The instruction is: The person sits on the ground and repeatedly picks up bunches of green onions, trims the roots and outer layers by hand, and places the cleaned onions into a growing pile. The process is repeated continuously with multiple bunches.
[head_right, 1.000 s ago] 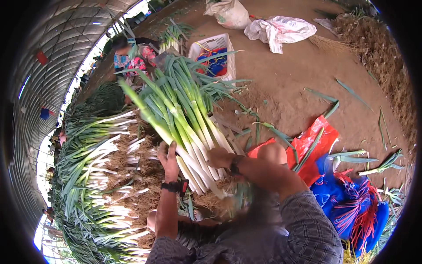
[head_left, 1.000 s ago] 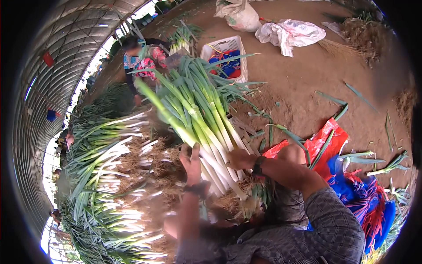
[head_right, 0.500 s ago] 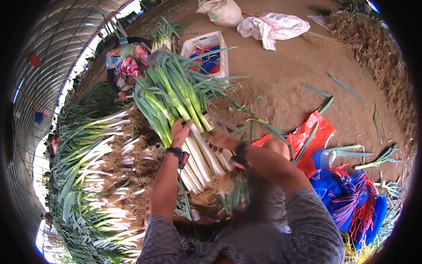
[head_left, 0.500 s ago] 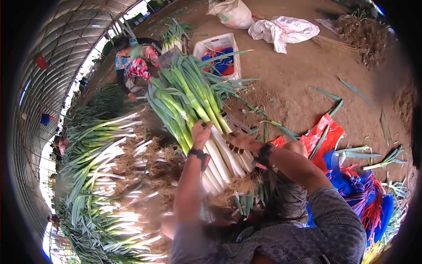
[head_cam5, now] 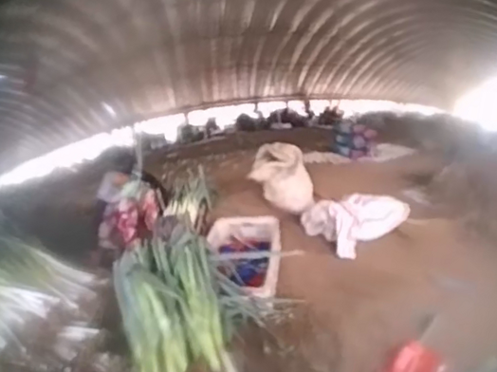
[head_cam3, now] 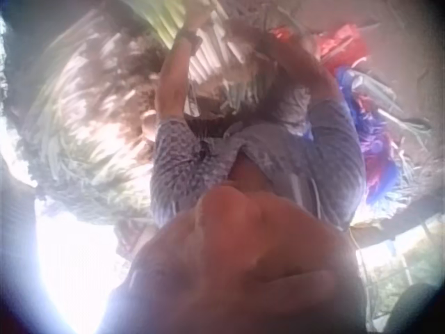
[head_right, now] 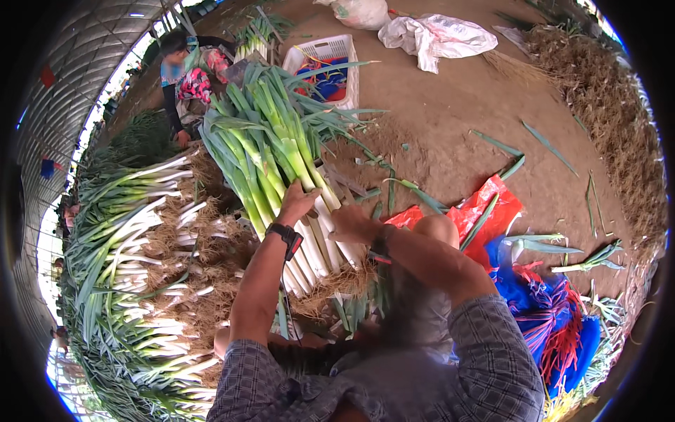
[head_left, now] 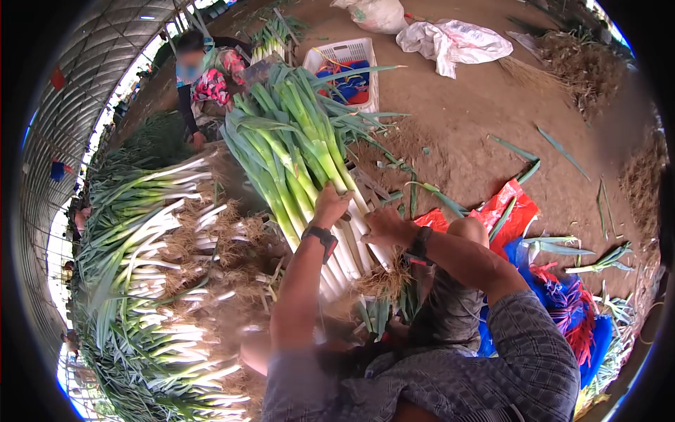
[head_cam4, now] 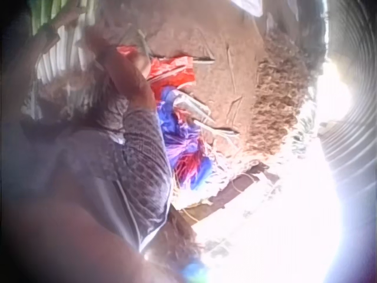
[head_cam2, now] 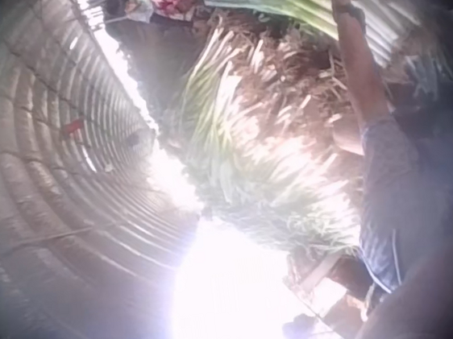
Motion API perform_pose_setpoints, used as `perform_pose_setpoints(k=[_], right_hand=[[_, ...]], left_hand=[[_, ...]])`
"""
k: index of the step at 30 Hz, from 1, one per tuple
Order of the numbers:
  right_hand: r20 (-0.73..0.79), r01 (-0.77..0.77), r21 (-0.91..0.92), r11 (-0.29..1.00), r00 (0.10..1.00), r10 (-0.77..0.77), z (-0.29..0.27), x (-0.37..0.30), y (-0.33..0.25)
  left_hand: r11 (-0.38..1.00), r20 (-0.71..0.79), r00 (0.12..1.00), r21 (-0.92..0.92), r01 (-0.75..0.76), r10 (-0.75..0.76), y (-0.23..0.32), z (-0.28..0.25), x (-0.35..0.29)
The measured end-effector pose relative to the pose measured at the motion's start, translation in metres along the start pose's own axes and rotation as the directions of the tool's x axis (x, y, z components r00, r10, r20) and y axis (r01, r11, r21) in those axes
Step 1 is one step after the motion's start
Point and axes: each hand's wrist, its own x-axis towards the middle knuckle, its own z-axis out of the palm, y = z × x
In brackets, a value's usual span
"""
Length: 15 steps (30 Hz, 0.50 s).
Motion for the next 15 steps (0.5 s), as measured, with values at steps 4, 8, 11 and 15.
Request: perform_pose_setpoints(k=[4,8,11,15], right_hand=[[-0.157,0.09,0.08,0.993,0.985,-0.077,0.022,0.006,0.0],[-0.107,-0.069,0.095,0.993,0.991,0.079,0.004,0.007,0.012],[-0.122,-0.077,0.019,0.997,0.989,0.079,0.012,0.003,0.006],[-0.1,-0.058,0.008,0.998,0.993,0.058,0.026,-0.009,0.007]], left_hand=[[1.0,0.055,0.998,-0.012,-0.008,0.008,-0.018,-0.015,-0.004],[0.979,0.122,0.989,-0.177,0.1,-0.079,0.028,-0.01,0.001],[0.994,0.035,0.994,-0.049,0.102,-0.1,0.028,-0.007,-0.011],[0.995,0.03,0.999,0.098,0.018,-0.021,0.022,0.005,-0.021]])
